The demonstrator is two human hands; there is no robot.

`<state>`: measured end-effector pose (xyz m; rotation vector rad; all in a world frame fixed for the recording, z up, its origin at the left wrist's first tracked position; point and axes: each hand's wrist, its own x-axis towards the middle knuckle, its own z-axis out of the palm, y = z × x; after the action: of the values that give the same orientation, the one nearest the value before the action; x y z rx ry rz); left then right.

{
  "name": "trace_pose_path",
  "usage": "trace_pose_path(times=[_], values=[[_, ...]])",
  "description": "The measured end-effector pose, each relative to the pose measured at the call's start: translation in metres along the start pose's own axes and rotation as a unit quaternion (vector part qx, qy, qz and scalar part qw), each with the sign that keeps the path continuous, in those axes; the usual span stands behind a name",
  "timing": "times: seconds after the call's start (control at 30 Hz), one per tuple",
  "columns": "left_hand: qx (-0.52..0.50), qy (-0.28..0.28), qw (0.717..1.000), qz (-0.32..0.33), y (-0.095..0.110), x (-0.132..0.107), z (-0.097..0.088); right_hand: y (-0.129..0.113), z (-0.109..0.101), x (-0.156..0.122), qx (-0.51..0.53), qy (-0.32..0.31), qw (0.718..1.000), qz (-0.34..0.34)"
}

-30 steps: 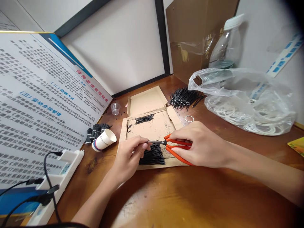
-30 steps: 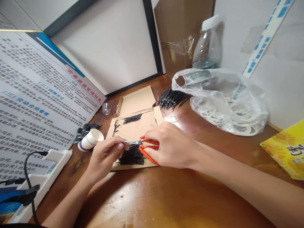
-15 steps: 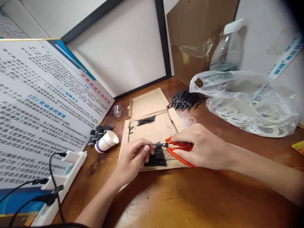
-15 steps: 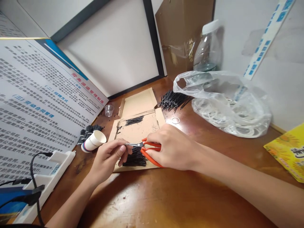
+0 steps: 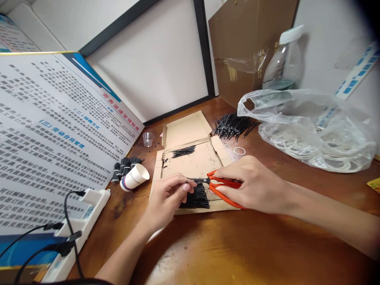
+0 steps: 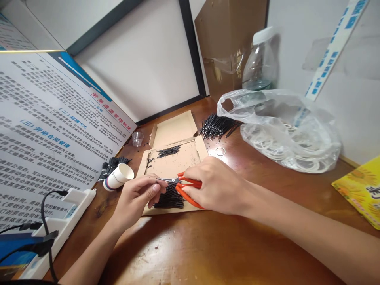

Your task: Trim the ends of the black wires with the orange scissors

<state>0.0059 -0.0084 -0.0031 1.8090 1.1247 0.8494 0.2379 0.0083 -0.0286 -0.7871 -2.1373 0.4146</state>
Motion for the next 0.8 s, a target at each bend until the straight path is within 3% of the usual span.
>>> trace_pose_path(times=[0.3, 0.8], values=[[-0.057, 0.021, 0.996, -0.057, 0.0024, -0.0001, 0.0017, -0.0027, -0.0018, -0.0011, 0.011, -0.005, 1.000, 0.013], [-0.021, 0.028, 0.999, -0.035, 0.0027, -0.0011, 0.0018, -0.0039, -0.0048, 0.0006, 0.008, -0.036, 0.999, 0.017]])
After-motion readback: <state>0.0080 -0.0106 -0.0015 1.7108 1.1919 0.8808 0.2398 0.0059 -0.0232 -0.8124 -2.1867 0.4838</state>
